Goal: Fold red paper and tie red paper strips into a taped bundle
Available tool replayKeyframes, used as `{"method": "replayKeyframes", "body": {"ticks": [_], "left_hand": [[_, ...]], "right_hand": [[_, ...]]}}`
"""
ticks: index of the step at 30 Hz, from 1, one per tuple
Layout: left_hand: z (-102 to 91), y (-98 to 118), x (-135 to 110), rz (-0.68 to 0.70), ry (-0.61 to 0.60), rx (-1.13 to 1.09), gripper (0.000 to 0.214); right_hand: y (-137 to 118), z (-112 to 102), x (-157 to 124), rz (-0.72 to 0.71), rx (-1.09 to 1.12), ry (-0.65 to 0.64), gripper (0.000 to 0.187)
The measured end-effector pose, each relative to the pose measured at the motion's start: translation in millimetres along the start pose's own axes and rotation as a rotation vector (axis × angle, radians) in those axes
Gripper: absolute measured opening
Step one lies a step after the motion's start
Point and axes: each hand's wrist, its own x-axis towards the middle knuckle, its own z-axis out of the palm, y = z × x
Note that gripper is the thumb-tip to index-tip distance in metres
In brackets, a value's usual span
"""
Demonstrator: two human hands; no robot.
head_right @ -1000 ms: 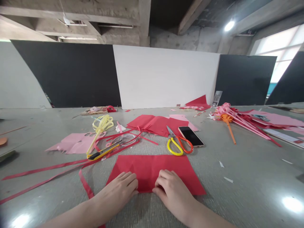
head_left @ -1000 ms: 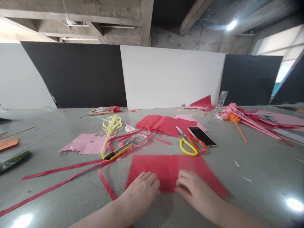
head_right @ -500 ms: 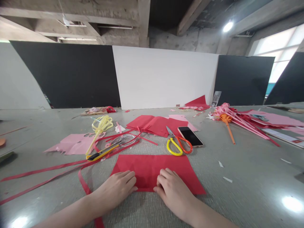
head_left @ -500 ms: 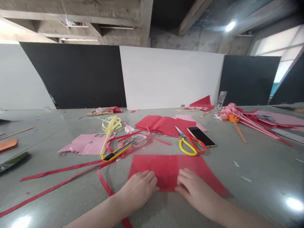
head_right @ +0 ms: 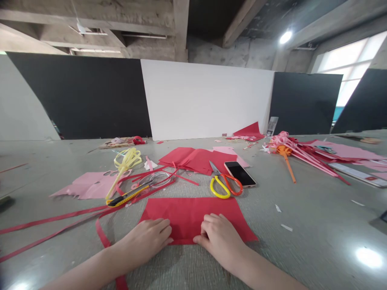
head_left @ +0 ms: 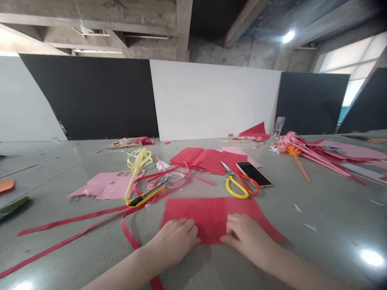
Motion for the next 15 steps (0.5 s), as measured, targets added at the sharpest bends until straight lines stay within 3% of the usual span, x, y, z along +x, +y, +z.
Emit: {"method": "replayKeyframes", "body": {"ticks": [15], "left_hand": [[-2.5,-3.0,0.9,0.016,0.022,0.018,0.013]], "right_hand": [[2.7,-1.3,2.8,-0.041,-0.068,0.011,0.024]]}}
